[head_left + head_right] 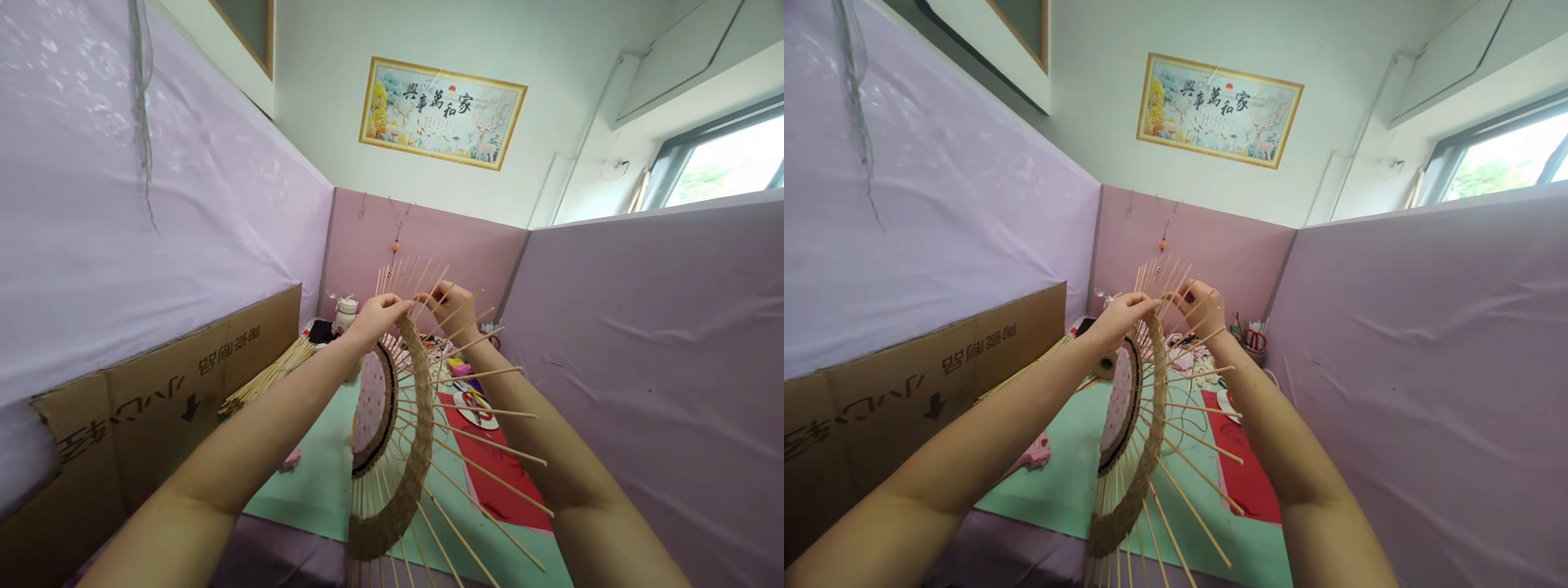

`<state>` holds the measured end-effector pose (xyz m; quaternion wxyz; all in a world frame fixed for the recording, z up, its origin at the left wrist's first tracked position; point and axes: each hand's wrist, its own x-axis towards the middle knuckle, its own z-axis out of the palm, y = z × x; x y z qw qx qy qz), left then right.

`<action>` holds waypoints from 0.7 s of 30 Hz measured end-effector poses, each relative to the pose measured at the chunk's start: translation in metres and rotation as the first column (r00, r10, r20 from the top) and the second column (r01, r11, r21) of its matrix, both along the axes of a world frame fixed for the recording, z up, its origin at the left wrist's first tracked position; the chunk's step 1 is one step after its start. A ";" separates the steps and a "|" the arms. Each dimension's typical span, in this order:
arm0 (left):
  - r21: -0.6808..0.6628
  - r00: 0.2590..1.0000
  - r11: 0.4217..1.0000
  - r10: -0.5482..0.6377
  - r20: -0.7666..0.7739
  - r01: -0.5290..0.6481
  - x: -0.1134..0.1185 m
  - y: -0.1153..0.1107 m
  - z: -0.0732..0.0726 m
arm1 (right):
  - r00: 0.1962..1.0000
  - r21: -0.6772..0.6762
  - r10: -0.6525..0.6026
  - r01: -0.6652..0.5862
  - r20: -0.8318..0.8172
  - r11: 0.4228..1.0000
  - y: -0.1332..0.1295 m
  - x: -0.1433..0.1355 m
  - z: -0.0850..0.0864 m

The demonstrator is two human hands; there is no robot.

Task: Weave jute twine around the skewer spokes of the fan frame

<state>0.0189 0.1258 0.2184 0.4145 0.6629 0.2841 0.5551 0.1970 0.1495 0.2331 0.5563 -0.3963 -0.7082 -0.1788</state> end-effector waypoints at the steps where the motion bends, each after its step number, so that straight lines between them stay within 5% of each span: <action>1: -0.011 1.000 1.000 -0.001 -0.001 0.001 0.001 0.000 0.001 | 1.000 0.008 -0.008 0.008 0.009 1.000 -0.001 0.000 0.001; 9: -0.093 1.000 0.995 0.021 0.012 -0.020 0.004 -0.007 0.011 | 0.997 0.021 -0.026 0.024 0.066 0.999 -0.006 -0.003 0.006; 13: -0.116 0.999 0.993 0.033 0.028 -0.029 0.005 -0.005 0.010 | 0.987 -0.049 0.107 -0.102 0.118 0.994 -0.003 0.004 0.010; 17: -0.122 0.999 0.992 0.040 0.037 -0.035 0.005 -0.002 0.007 | 0.941 -0.120 0.241 -0.218 0.236 0.968 -0.007 0.025 0.025; 21: -0.128 0.999 0.991 0.040 0.034 -0.035 0.005 -0.002 0.006 | 0.954 -0.055 0.151 -0.141 0.259 0.988 -0.013 0.040 0.049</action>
